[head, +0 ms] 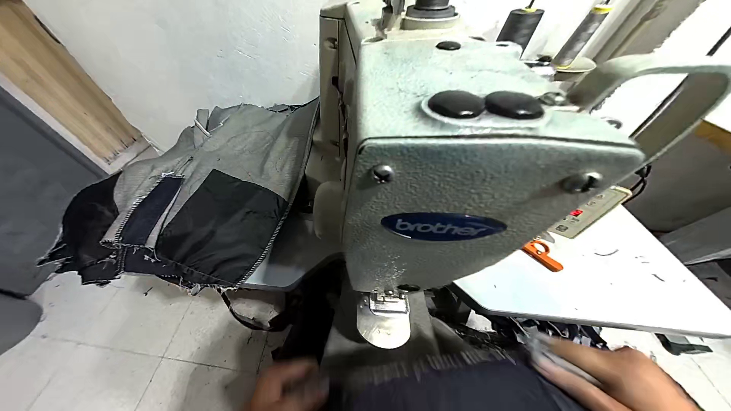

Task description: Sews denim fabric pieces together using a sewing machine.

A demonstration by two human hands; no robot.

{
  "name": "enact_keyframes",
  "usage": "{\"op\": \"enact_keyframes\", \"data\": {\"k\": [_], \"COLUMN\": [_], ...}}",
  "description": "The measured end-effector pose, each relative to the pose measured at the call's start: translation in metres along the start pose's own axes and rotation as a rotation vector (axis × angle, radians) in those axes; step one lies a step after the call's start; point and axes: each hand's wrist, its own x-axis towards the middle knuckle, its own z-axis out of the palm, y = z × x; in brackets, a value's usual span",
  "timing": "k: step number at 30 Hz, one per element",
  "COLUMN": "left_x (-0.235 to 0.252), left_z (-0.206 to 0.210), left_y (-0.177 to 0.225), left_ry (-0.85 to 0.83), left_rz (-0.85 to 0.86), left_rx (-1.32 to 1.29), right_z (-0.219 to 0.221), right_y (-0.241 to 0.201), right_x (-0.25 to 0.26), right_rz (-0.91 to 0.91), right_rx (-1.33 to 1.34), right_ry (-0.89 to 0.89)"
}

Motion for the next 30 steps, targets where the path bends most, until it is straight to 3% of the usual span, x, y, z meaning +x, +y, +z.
{"op": "enact_keyframes", "data": {"k": [3, 5, 6, 8, 10, 11, 14, 17, 18, 19, 20, 21, 22, 23, 25, 27, 30], "left_x": [0.077, 0.129, 0.155, 0.203, 0.174, 0.164, 0.127, 0.129, 0.128, 0.136, 0.142, 0.138, 0.13, 0.132, 0.133, 0.132, 0.131], "left_z": [0.003, 0.004, 0.0, -0.017, -0.006, 0.001, 0.014, 0.015, 0.012, 0.008, 0.006, 0.006, 0.01, 0.014, 0.017, 0.014, 0.012], "left_y": [-0.002, -0.01, -0.042, -0.142, -0.057, -0.036, -0.01, 0.014, -0.002, -0.039, -0.051, -0.033, 0.012, 0.034, 0.026, 0.013, -0.003], "left_ry": [0.166, 0.236, 0.192, 0.044, -0.086, -0.089, 0.041, -0.086, -0.063, 0.07, 0.108, 0.055, -0.104, -0.152, -0.12, -0.117, -0.016], "left_rz": [-0.257, -0.24, -0.107, 0.512, -0.192, -0.282, -0.167, -0.248, -0.051, 0.319, 0.463, 0.376, 0.028, -0.166, -0.174, -0.108, 0.06], "left_rx": [-0.192, -0.232, -0.202, 0.059, 0.408, 0.43, 0.427, 0.657, 0.751, 0.79, 0.77, 0.786, 0.772, 0.725, 0.67, 0.661, 0.632], "right_z": [0.052, 0.057, 0.056, 0.051, 0.049, 0.05, 0.052, 0.046, 0.044, 0.043, 0.042, 0.04, 0.04, 0.04, 0.035, 0.021, 0.04], "right_y": [0.066, 0.087, 0.091, 0.097, 0.108, 0.112, 0.106, 0.09, 0.089, 0.091, 0.098, 0.109, 0.126, 0.132, 0.101, 0.041, 0.118], "right_x": [0.049, 0.085, 0.096, 0.102, 0.092, 0.085, 0.066, 0.063, 0.066, 0.069, 0.071, 0.073, 0.076, 0.077, 0.075, 0.079, 0.077], "right_rz": [0.085, 0.114, 0.126, 0.167, 0.114, 0.07, -0.012, 0.033, 0.064, 0.089, 0.092, 0.081, 0.064, 0.055, 0.11, 0.307, 0.036], "right_rx": [-0.266, -0.354, -0.368, -0.365, -0.399, -0.434, -0.421, -0.37, -0.362, -0.354, -0.349, -0.34, -0.343, -0.342, -0.368, -0.301, -0.343], "right_ry": [0.212, 0.315, 0.334, 0.339, 0.375, 0.402, 0.401, 0.371, 0.363, 0.35, 0.336, 0.319, 0.309, 0.318, 0.31, 0.165, 0.342]}}
